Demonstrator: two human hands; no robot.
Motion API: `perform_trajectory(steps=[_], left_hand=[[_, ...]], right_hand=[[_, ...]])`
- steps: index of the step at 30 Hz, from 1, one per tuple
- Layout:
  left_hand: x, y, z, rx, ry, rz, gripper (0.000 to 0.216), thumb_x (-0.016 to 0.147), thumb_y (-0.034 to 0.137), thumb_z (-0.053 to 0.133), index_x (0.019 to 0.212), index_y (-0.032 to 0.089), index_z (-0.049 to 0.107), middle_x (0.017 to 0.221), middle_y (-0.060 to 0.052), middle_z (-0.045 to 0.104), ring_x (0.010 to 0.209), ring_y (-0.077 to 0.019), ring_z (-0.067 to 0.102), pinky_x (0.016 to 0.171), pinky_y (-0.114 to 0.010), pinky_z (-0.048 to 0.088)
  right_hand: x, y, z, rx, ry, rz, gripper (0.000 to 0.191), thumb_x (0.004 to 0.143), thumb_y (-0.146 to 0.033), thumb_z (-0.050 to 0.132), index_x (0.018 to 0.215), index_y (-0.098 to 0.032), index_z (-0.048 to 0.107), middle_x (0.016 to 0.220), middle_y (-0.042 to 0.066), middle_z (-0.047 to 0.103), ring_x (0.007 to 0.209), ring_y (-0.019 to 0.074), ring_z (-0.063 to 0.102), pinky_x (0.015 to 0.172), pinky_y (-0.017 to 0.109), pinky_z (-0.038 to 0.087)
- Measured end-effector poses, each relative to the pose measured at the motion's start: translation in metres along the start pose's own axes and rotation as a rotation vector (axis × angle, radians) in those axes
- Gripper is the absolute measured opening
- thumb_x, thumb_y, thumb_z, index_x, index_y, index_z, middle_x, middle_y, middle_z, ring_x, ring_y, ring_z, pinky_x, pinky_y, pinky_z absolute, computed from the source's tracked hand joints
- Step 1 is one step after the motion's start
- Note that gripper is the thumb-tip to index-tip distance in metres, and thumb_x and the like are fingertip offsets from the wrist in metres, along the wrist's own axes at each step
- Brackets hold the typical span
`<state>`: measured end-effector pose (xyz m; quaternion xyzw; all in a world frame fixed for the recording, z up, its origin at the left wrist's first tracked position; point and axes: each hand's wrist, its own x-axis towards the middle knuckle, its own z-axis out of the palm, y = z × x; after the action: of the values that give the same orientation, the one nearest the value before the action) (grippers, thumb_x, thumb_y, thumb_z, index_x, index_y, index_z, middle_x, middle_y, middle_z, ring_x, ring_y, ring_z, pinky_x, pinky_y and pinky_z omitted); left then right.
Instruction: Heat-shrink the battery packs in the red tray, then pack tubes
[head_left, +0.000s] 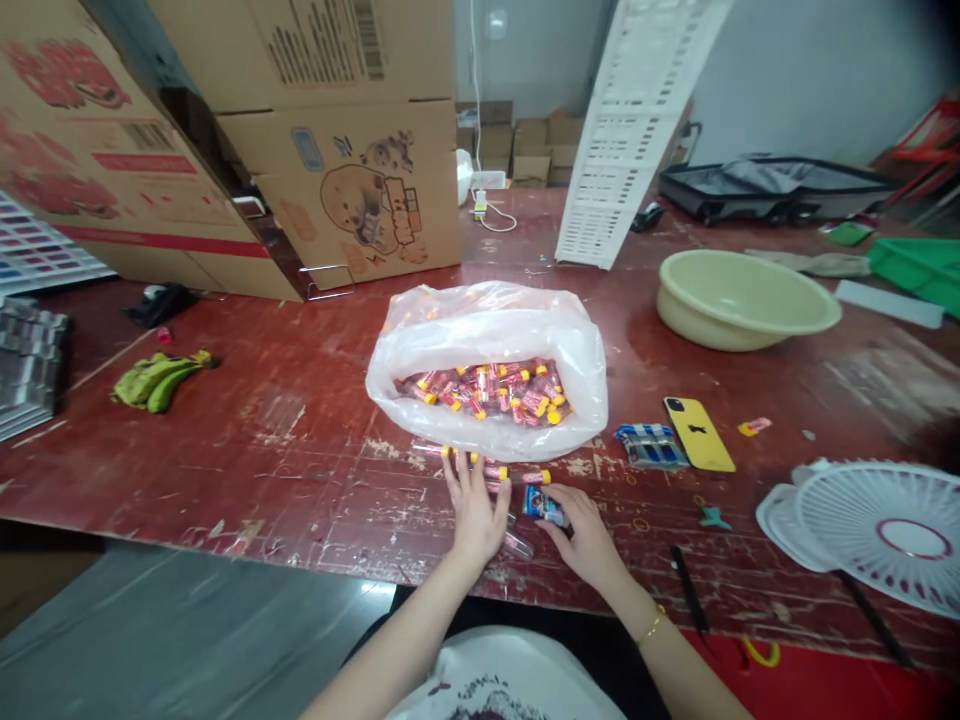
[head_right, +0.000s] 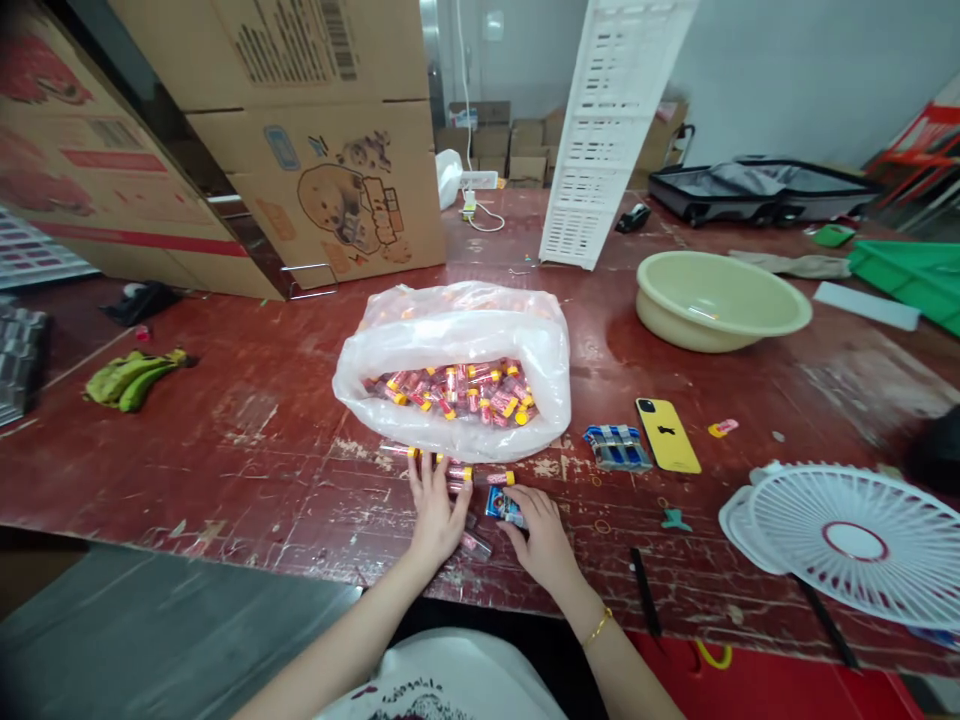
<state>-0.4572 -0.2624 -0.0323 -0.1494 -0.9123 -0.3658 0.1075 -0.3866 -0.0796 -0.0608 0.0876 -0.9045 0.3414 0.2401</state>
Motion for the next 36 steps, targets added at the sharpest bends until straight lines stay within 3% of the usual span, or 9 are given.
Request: perform_trajectory(steps=[5,8,11,14,18,22,26,33,36], left_hand=[[-0.005,0.009,0.008,-0.059,-0.003,-0.002,0.065,0.092,0.045,0.049,0.147,0.017,0.028,0.161,-0.017,0.007,0.148,-0.0334,-0.004,0.118,-0.06,0.008],[-0.004,-0.004,-0.018,0.013,0.112,0.044,0.056,0.093,0.041,0.048,0.144,0.022,0.033,0.158,-0.015,0.019,0.149,-0.0314,0.006,0.118,-0.06,0.005],[0.005,-0.023,-0.049,0.166,0.202,-0.016,0.056,0.091,0.044,0.05,0.142,0.021,0.039,0.159,-0.014,0.017,0.148,-0.0343,0.002,0.115,-0.064,0.001],[0.018,-0.033,-0.056,0.272,0.161,-0.158,0.068,0.089,0.052,0.051,0.144,0.016,0.036,0.159,-0.019,0.014,0.148,-0.0374,0.005,0.114,-0.066,0.005],[0.027,-0.022,-0.029,0.263,0.051,-0.105,0.069,0.089,0.054,0.048,0.138,0.005,0.043,0.154,-0.026,0.024,0.145,-0.0366,0.018,0.117,-0.056,0.015],[0.027,-0.001,0.0,0.19,0.009,-0.113,0.067,0.09,0.053,0.045,0.132,0.0,0.048,0.152,-0.03,0.026,0.145,-0.0404,0.016,0.116,-0.058,0.017],[0.027,0.009,0.008,0.105,0.018,-0.086,0.066,0.091,0.051,0.045,0.135,0.002,0.043,0.155,-0.027,0.022,0.147,-0.0379,0.003,0.117,-0.06,0.008],[0.0,0.003,-0.015,-0.048,0.089,-0.046,0.066,0.092,0.041,0.05,0.146,0.013,0.026,0.16,-0.021,0.007,0.148,-0.033,-0.003,0.117,-0.06,0.006],[-0.016,0.015,-0.03,-0.167,0.046,0.112,0.058,0.092,0.034,0.053,0.144,0.02,0.032,0.157,-0.017,0.021,0.146,-0.0311,0.018,0.116,-0.057,0.022]], right_hand=[[-0.001,0.005,-0.003,-0.011,0.083,0.076,0.033,0.089,-0.027,0.057,0.122,-0.022,0.055,0.119,0.01,0.062,0.111,0.0268,0.056,0.096,0.048,0.046],[-0.012,-0.008,-0.002,0.001,0.264,0.164,0.03,0.089,-0.027,0.058,0.119,-0.022,0.055,0.117,0.012,0.059,0.11,0.0269,0.055,0.096,0.05,0.045],[-0.027,-0.034,0.005,0.074,0.41,0.223,0.031,0.089,-0.023,0.058,0.12,-0.021,0.053,0.12,0.013,0.053,0.112,0.0258,0.054,0.097,0.047,0.047],[-0.034,-0.065,0.017,0.109,0.306,0.078,0.036,0.089,-0.013,0.055,0.124,-0.022,0.053,0.126,0.013,0.047,0.116,0.024,0.051,0.094,0.042,0.05],[-0.025,-0.086,0.032,-0.035,0.117,-0.176,0.045,0.088,-0.004,0.045,0.126,-0.025,0.055,0.129,0.012,0.045,0.118,0.0239,0.048,0.093,0.042,0.05],[-0.012,-0.069,0.033,-0.188,0.167,-0.144,0.044,0.089,-0.004,0.043,0.124,-0.025,0.058,0.124,0.013,0.048,0.113,0.0244,0.049,0.09,0.044,0.051],[-0.007,-0.042,0.021,-0.209,0.195,-0.065,0.037,0.09,-0.011,0.051,0.124,-0.025,0.058,0.125,0.013,0.048,0.112,0.0262,0.051,0.088,0.046,0.051],[-0.012,-0.027,0.018,0.082,0.316,0.112,0.051,0.09,-0.02,0.057,0.138,-0.023,0.041,0.126,0.014,0.053,0.119,0.0261,0.052,0.099,0.048,0.049],[-0.013,-0.025,0.021,0.134,0.345,0.169,0.057,0.089,-0.022,0.059,0.14,-0.022,0.036,0.128,0.015,0.054,0.118,0.0263,0.055,0.096,0.048,0.051]])
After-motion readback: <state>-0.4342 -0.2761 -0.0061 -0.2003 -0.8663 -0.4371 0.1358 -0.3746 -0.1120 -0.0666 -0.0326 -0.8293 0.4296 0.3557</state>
